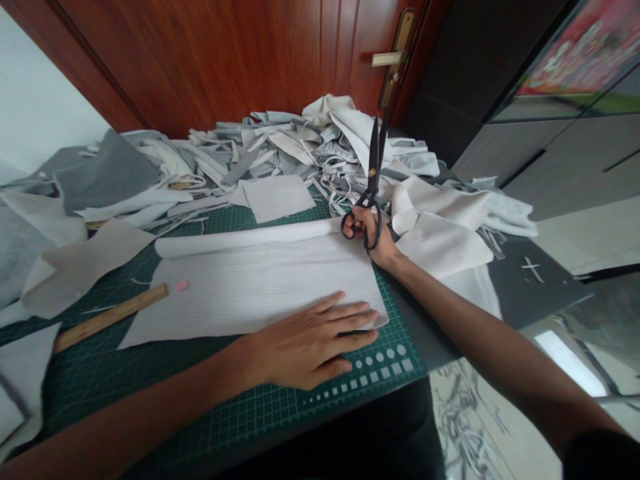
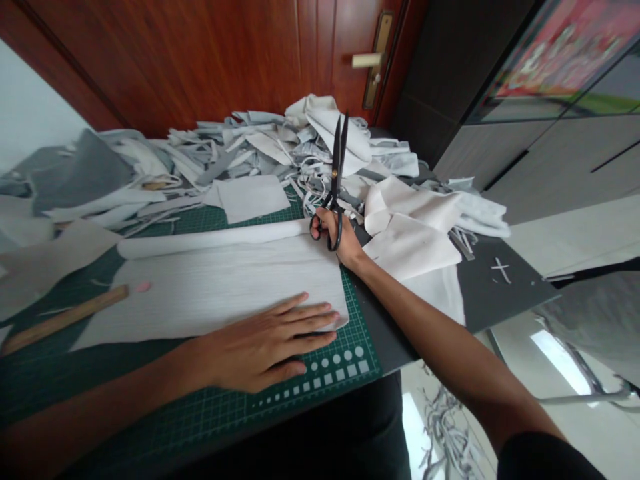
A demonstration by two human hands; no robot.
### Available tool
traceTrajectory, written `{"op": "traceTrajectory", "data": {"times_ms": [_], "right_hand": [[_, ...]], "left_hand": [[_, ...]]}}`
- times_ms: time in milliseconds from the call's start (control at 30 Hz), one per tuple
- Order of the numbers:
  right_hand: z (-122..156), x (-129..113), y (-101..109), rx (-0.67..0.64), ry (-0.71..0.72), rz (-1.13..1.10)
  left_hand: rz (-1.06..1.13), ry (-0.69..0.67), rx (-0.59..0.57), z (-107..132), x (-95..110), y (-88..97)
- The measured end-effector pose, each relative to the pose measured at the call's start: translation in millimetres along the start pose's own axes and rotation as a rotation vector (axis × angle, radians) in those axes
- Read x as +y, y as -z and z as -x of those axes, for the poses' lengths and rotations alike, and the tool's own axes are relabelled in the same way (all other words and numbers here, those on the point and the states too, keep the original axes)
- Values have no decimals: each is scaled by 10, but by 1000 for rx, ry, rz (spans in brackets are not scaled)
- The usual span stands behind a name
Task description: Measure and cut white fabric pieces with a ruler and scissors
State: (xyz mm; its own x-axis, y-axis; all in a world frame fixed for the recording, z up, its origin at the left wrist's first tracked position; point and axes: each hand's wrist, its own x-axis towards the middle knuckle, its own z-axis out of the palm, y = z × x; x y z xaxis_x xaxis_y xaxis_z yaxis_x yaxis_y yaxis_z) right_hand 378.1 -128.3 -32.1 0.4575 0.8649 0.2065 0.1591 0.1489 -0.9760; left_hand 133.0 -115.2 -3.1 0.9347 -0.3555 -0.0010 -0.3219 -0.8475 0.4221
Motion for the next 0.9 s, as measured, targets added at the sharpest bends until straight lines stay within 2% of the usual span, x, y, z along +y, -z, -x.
{"op": "traceTrajectory", "data": {"times_ms": [133,300,433,533,667,767,900], "right_hand": [[43,-71,-14,-28,17,99],[59,-110,-21,-56,71,149],[44,-102,-11,-37,69,144],[30,-89,0,-25,53,134],[25,-72,12,-26,64,184],[40,-75,17,-42,110,241],[67,-104,42,-49,115,339]], "left_hand": [[101,-24,-40,-18,74,-7],[198,-33,-6,-19,167,-37],[313,-36,-36,31,140,97],[373,33,13,79,-12,277],[267,170,152,138,-333,444],[106,286,186,187,-554,440],[-32,375,250,246,-766,334]]}}
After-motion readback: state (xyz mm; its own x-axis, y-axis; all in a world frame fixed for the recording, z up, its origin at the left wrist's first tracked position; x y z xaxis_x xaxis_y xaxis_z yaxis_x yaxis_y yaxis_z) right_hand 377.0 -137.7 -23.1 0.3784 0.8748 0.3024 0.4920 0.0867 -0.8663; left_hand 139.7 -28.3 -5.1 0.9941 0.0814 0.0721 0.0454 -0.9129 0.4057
